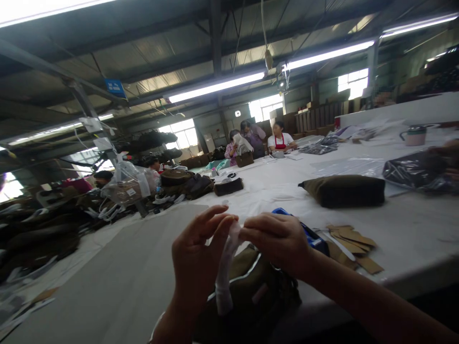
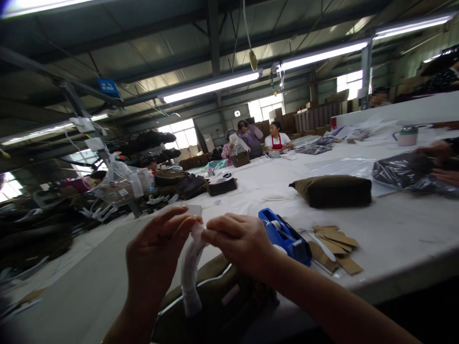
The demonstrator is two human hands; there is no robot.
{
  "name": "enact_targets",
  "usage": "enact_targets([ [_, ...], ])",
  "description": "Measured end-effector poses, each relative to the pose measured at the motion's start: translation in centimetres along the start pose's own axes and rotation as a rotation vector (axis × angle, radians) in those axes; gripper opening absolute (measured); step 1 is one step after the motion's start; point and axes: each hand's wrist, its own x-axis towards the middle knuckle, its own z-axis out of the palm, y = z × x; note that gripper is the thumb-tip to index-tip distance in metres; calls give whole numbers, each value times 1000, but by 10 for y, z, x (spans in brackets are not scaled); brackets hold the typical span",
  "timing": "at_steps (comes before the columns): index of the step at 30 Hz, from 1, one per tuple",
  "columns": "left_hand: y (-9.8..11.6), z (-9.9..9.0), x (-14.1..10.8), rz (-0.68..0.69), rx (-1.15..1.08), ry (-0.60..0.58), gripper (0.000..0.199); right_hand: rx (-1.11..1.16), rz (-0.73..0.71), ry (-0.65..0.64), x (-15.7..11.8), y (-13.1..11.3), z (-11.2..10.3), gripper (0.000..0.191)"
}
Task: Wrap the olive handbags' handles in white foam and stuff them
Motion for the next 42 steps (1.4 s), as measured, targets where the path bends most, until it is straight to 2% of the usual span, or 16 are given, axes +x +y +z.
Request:
enact_targets([
  [3, -10, -6, 9, 46, -114, 50, 28, -35, -30, -70, -21, 2, 6, 19],
  [5, -15, -10, 15, 32, -199, -8, 25, 23, -1, -83, -34, 2, 7, 23],
  [7, -19, -13, 17, -18, -210, -96, 27, 100, 66, -27, -46, 2, 5, 29],
  [9, -20, -15, 16, -86, -117, -200, 43, 113, 210, 85, -56, 1, 3, 29],
  [11, -19, -15, 12, -156, 68, -372, 57, 80, 404, 156, -65, 3, 2, 29],
  [13, -16, -14, 7, -202, 249, -567, 57, 81, 555, 128, -70, 5, 3, 34],
  [15, -12, -12, 3, -220, 357, -725, 47, 143, 644, 44, -72, 8, 6, 35],
  [17, -12, -11, 1, -175, 447, -765, 38, 196, 700, 0, -71, 9, 9, 29],
  [19, -19, -10, 1, -18, 615, -658, 32, 216, 734, 47, -71, 5, 14, 28],
  [23, -45, -9, 10, 383, 987, -205, 34, 265, 708, 243, -90, -14, 27, 36],
  [26, -62, -8, 20, 495, 1088, 36, 41, 329, 690, 236, -121, -30, 35, 41],
  [29, -79, -5, 30, 501, 1029, 44, 41, 309, 796, 127, -153, -37, 31, 33],
  [33, -109, 2, 40, 343, 935, -144, 41, 188, 1040, -31, -185, -24, 13, 22],
  [36, -124, 5, 35, 293, 878, -83, 57, 60, 1118, -97, -204, -7, 1, 21],
  [40, -123, 8, 0, 516, 808, 74, 77, -60, 1136, -166, -220, 16, 2, 23],
  [42, -125, 11, -25, 650, 714, 73, 76, -91, 1122, -197, -221, 29, 8, 24],
])
